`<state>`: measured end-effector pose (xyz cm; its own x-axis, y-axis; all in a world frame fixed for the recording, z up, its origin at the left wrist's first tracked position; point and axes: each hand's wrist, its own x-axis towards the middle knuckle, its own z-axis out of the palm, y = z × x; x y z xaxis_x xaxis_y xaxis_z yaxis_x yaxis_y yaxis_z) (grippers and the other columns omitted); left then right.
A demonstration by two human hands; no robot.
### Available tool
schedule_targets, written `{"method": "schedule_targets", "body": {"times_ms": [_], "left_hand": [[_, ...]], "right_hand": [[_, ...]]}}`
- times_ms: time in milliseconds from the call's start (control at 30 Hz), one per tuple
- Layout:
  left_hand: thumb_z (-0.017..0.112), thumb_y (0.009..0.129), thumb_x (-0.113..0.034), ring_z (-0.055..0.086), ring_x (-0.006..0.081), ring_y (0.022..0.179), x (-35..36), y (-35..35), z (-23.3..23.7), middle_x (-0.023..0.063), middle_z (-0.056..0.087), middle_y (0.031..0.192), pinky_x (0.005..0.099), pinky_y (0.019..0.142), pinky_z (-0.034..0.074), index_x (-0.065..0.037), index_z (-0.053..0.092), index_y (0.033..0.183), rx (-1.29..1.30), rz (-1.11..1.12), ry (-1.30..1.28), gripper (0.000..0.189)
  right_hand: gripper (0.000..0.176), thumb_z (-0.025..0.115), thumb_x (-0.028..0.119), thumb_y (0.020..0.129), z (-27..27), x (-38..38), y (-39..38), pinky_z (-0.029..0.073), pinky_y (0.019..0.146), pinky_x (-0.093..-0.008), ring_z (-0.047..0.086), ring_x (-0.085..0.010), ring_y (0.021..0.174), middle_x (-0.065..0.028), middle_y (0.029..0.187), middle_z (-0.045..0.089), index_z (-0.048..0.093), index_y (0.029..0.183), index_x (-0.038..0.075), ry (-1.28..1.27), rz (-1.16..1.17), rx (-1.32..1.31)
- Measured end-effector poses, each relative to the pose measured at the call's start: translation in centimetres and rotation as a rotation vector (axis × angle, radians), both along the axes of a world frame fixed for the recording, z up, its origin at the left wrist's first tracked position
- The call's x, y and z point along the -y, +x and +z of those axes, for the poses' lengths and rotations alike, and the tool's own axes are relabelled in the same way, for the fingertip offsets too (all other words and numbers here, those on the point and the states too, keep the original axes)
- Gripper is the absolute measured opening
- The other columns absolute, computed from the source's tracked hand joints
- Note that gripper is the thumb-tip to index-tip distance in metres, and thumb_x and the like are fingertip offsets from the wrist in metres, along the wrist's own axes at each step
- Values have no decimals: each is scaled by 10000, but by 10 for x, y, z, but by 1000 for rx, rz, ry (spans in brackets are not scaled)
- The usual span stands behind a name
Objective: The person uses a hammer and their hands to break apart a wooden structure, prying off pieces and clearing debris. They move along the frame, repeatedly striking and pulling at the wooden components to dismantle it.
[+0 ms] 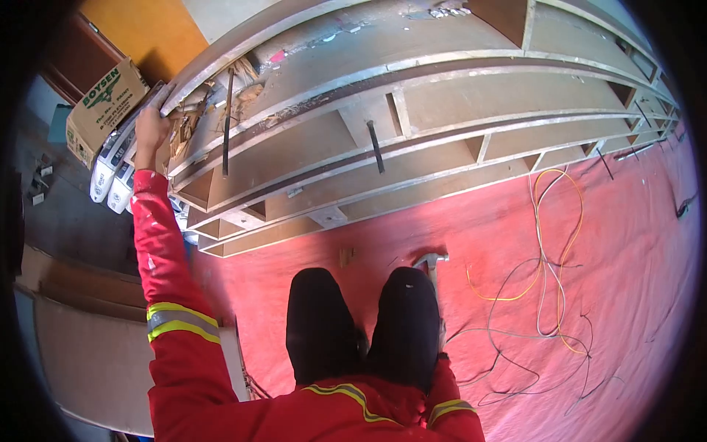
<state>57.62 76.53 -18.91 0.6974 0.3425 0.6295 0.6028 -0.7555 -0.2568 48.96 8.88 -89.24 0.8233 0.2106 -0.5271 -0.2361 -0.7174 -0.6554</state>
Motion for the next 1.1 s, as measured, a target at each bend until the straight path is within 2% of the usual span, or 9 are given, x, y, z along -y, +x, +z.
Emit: {"method": "schedule_targets", "body": {"times_ms": [267,300,333,367,467,567,667,800,1100], "left_hand": [[661,746,-130,617,400,981,20,-1,-3,190,635,1116,472,832,503,-302,533,1331,4,143,-27,623],[681,728,-98,615,396,989,23,-4,-7,182,625,1149,463,837,501,-269,537,1331,71,-49,19,643],[701,711,-66,612,393,998,25,-5,-7,173,614,1182,454,843,499,-237,540,1332,149,-263,65,664],[697,667,12,589,374,1076,28,-3,-4,145,575,1272,423,895,484,-191,527,1347,92,-162,-33,731],[611,673,40,462,301,1283,31,3,3,104,465,1419,422,1074,351,-151,463,1400,73,-202,-93,766],[613,665,8,384,291,1345,28,-5,5,85,379,1486,462,1134,250,-137,405,1435,-19,-117,-164,811],[636,637,-14,361,306,1358,46,-2,29,79,347,1507,490,1144,219,-130,384,1444,-96,-41,-291,853],[584,653,16,352,315,1365,47,-1,37,92,367,1497,525,1132,205,-117,403,1435,-71,-56,-424,813],[655,711,-93,293,377,1378,64,6,74,153,352,1491,545,1130,179,-54,409,1409,-87,-30,-626,742]], "right_hand": [[318,592,293,773,-6,-11,34,505,700,-500,614,-430,786,-231,811,636,572,866,-10,165,-39,7],[322,593,297,772,9,-22,50,506,702,-499,616,-430,788,-231,810,638,573,867,-10,142,-54,29],[358,601,325,750,56,-37,55,520,731,-483,635,-419,828,-235,835,655,602,890,-5,-87,-25,48],[398,610,352,729,104,-52,61,533,760,-468,654,-407,867,-240,859,671,631,913,1,-314,9,46],[384,612,286,715,194,-57,95,543,775,-458,671,-370,903,-238,952,678,691,981,19,-345,70,-295],[395,659,312,696,280,-63,94,551,739,-433,685,-343,859,-226,921,688,699,941,5,-428,51,-204],[423,685,338,690,375,-61,80,554,717,-427,693,-334,802,-210,889,695,695,933,-8,-337,-41,-321],[371,702,298,699,539,-81,59,545,570,-366,669,-236,612,-124,720,682,688,881,-24,-112,-521,-428],[305,681,284,777,733,-84,113,410,397,-325,541,-154,447,-57,539,549,575,717,4,354,-859,-26]]}}
